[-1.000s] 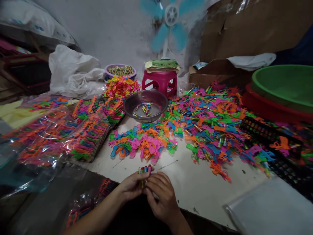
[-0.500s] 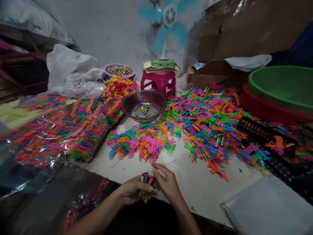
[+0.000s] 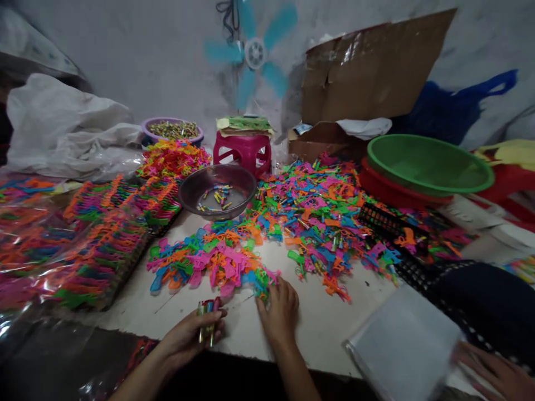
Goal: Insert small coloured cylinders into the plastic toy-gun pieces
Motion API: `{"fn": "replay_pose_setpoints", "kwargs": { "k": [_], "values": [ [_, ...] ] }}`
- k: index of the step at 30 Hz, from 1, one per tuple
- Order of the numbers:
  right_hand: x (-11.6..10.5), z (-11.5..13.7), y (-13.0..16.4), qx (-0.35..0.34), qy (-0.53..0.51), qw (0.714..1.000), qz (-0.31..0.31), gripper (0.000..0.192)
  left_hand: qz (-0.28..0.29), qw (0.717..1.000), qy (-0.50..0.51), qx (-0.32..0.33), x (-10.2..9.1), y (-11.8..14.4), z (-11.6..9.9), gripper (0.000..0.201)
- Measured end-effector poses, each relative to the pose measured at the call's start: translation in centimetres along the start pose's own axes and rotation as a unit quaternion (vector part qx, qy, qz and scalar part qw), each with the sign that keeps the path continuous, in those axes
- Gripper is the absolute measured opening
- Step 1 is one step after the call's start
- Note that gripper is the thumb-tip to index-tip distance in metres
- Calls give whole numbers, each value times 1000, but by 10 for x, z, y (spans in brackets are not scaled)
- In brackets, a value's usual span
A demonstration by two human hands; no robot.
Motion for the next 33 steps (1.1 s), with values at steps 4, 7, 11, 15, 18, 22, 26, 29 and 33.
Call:
{"fn": "replay_pose_setpoints", "kwargs": {
  "k": [4, 7, 11, 15, 18, 22, 26, 29, 33],
  "values": [
    [-21, 12, 5, -13, -52, 998, -18, 20, 10, 999, -47, 7, 9, -6, 0, 29],
    [-18, 20, -9, -20, -79, 997, -3, 21, 9, 998, -57, 7, 15, -6, 1, 37],
    [3, 27, -30, 12, -107, 994, 34, 26, 2, 998, -63, 32, 15, -2, -4, 31],
    [22, 30, -44, 65, -130, 989, 39, 30, -14, 997, -68, 45, 6, 0, -7, 34],
    [28, 30, -53, 89, -84, 991, 45, 35, -16, 993, -86, 77, 3, -3, -10, 38],
    [17, 22, -59, 130, -105, 986, 22, 35, -21, 983, -116, 141, 0, -4, -19, 43],
    [2, 27, -44, 157, -260, 951, 52, 32, -36, 977, -108, 181, -2, 5, -31, 46],
    [6, 51, -18, 188, -465, 852, 150, 30, -27, 969, -139, 202, 5, 15, -40, 42],
    [4, 72, 7, 222, -533, 796, 183, 30, -22, 952, -205, 227, 17, 24, -46, 35]
  ]
}}
Point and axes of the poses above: each hand's wrist, its own y-axis away from the middle knuckle, its own x-axis out of the palm, z = x × y, the point moved 9 cm from there along -y, towards the middle knuckle, and after that the axes turned 10 degrees about -y, right-handed, at the moved point
